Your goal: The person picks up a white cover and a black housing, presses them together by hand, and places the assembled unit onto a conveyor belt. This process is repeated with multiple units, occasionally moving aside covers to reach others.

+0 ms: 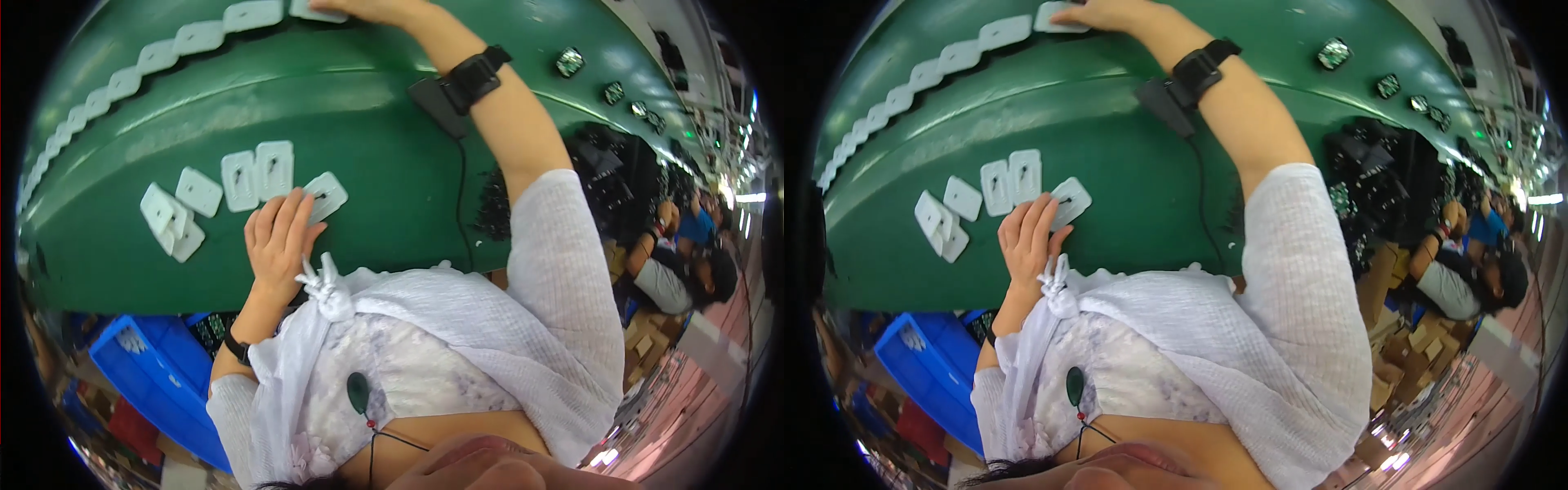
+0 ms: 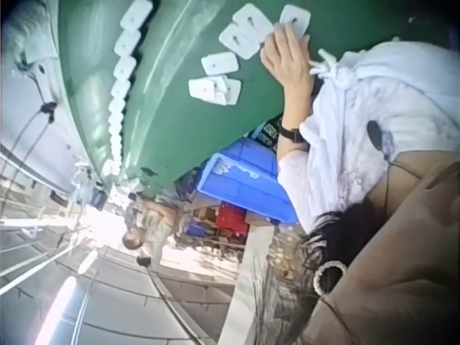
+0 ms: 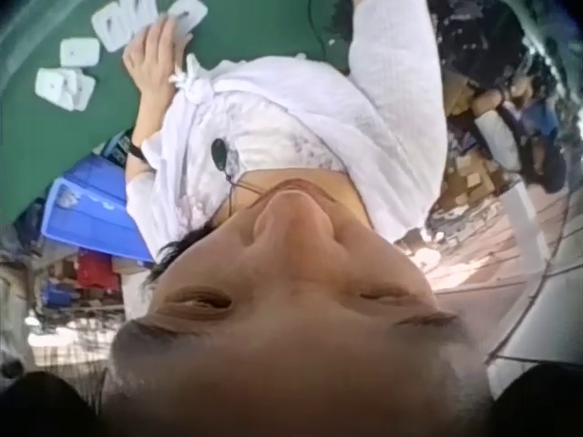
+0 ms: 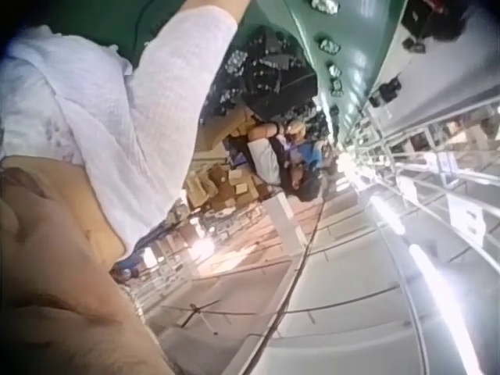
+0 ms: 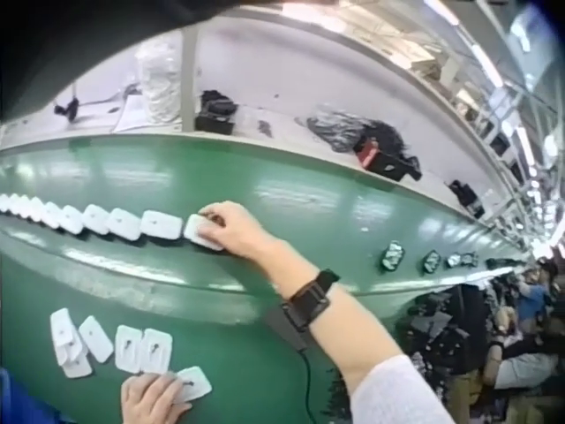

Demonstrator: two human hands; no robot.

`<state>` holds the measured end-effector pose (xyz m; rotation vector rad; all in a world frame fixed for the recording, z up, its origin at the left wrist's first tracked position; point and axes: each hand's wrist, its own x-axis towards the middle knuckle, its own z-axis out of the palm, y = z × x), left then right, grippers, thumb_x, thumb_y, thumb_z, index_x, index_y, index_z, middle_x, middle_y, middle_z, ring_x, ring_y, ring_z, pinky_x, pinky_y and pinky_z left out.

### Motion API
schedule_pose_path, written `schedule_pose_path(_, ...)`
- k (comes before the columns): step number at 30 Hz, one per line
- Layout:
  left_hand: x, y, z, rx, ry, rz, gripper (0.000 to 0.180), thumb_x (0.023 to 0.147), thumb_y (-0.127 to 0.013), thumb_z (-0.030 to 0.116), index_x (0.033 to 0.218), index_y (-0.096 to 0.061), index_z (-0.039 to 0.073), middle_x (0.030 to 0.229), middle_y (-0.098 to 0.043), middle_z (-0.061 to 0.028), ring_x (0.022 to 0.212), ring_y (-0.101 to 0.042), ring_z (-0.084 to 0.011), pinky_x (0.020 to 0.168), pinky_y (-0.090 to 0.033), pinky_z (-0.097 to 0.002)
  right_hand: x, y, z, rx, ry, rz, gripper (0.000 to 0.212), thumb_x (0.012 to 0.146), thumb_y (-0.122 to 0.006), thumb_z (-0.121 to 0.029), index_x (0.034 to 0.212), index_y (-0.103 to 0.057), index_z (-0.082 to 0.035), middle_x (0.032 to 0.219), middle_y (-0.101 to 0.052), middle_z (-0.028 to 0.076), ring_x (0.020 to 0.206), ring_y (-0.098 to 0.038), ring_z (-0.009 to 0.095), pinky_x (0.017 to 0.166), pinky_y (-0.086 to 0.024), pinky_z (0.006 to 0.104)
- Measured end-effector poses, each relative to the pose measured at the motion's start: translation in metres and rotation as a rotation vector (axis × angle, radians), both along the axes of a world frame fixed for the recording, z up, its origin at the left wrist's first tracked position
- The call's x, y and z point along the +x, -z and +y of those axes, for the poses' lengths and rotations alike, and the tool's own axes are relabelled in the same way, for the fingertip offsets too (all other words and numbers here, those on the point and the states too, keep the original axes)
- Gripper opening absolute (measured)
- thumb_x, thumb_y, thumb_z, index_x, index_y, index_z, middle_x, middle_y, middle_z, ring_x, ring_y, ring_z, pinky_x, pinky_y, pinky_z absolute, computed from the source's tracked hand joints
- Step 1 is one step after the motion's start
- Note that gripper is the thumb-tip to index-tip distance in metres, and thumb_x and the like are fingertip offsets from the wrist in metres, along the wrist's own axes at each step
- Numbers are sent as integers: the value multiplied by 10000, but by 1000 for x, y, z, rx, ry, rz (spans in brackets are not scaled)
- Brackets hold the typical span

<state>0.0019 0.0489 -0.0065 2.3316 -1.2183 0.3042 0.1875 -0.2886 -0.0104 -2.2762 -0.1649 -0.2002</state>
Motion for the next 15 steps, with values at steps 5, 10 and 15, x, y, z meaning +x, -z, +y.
schedule_pose_path(5,2,5,-6,-37,86,-31,462,737,-767,136,1178,-653,58,1221,-646,-70,1080,-589,-248,891,-450,-384,-71,-47,-57,-607,217,-296,372,863,-659,-396,1043,-683,-72,1001,-652,171,954,-605,352,830,-495,458)
schedule_pose_path(10,5,4,-35,-75,196,74,463,740,-754,86,1183,-629,39,1211,-620,-118,1068,-586,-304,882,-475,-422,-155,-73,-156,-1221,876,92,516,860,-608,-552,1059,-678,-82,1112,-627,146,1067,-587,307,838,-498,468)
schedule_pose_path(15,16,1,-76,-80,168,101,482,736,-737,60,1198,-602,43,1193,-581,-130,1076,-544,-350,910,-469,-437,-208,-59,-220,-739,831,345,490,882,-623,-490,1111,-640,-58,1084,-653,165,1038,-625,328,889,-509,461)
